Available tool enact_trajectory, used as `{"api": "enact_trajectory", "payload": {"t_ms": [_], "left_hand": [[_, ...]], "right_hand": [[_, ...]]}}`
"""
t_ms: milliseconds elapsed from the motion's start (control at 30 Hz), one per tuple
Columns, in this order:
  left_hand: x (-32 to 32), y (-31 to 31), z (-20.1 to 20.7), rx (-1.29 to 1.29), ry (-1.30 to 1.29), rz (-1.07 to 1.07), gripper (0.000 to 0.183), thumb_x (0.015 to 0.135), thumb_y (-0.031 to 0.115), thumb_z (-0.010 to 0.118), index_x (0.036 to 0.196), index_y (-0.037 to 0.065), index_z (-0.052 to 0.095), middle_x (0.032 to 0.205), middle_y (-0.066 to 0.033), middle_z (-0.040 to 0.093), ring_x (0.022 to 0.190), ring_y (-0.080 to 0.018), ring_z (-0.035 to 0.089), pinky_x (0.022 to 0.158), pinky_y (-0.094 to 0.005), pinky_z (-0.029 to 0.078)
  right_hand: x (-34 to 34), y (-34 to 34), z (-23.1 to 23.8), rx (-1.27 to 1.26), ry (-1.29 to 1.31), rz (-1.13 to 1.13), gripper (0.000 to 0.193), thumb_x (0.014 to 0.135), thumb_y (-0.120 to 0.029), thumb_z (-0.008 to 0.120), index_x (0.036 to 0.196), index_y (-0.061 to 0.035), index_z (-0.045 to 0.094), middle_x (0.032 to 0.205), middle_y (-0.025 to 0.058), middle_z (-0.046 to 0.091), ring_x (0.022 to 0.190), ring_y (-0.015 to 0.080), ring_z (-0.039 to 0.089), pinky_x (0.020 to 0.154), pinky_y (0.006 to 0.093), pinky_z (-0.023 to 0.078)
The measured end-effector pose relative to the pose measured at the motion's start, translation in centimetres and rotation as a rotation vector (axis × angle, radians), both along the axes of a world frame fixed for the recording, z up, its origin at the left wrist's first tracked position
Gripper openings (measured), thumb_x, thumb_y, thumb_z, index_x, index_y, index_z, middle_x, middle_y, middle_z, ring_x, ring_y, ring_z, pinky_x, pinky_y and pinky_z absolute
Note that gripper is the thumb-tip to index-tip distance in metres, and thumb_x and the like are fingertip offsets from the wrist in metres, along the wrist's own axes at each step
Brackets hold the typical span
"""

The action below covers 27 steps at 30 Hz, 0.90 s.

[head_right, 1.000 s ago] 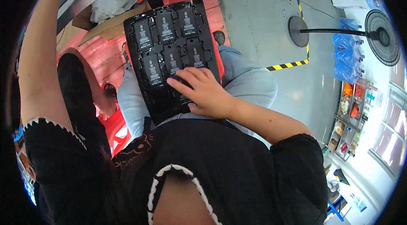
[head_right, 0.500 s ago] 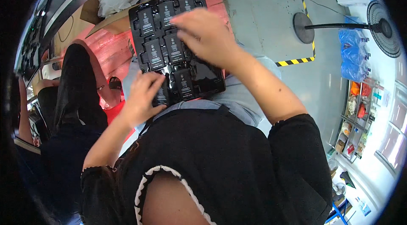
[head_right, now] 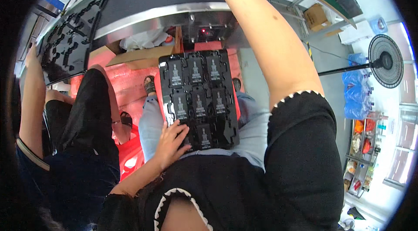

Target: The person sits on a red stool and repeatedly picks up small black electronic modules from a tray on their lap. They place each module onto a testing station or conveyor belt in front of them, then retrieve it and return it to the tray. The process is repeated continuously throughout the clip.

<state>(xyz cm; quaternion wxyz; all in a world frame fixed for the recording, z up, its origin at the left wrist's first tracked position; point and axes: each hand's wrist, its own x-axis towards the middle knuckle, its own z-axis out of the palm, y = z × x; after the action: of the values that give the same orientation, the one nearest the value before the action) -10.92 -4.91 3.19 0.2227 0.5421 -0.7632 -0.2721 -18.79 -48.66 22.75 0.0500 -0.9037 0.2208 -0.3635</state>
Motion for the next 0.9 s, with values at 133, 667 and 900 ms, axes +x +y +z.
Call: {"api": "enact_trajectory", "payload": {"t_ms": [133,667,900], "left_hand": [[1.1,-0.2,0.6,-0.005,0.037,-0.035,0.062,0.077,0.023,0.074,0.132,0.008,0.052,0.134,-0.0087,0.051,0.136,-0.0305,0.037,0.112,-0.0567,0.023],[8.1,-15.0,9.8,-0.148,1.644,0.780,0.052,0.101,0.037,0.046,0.134,-0.003,0.044,0.133,-0.0166,0.053,0.122,-0.0315,0.051,0.112,-0.0505,0.034],[11.0,-20.4,10.9,-0.251,1.649,0.865,0.031,0.098,0.007,0.051,0.127,-0.004,0.045,0.128,-0.0177,0.053,0.116,-0.0313,0.055,0.100,-0.0500,0.048]], "right_hand": [[5.7,-4.5,-0.1,0.161,0.317,-0.156,0.092,0.064,-0.026,0.072,0.144,0.0017,0.036,0.145,0.0285,0.036,0.137,0.0379,0.033,0.113,0.0378,0.030],[-12.6,22.9,-5.3,0.094,0.265,0.076,0.085,0.060,-0.014,0.074,0.140,-0.0124,0.046,0.129,0.0148,0.049,0.123,0.0349,0.046,0.102,0.0462,0.037],[-20.9,34.8,-15.3,0.532,0.633,-0.002,0.078,0.072,-0.012,0.073,0.143,-0.0200,0.043,0.147,0.0059,0.042,0.138,0.0295,0.034,0.107,0.0562,0.030]]}}
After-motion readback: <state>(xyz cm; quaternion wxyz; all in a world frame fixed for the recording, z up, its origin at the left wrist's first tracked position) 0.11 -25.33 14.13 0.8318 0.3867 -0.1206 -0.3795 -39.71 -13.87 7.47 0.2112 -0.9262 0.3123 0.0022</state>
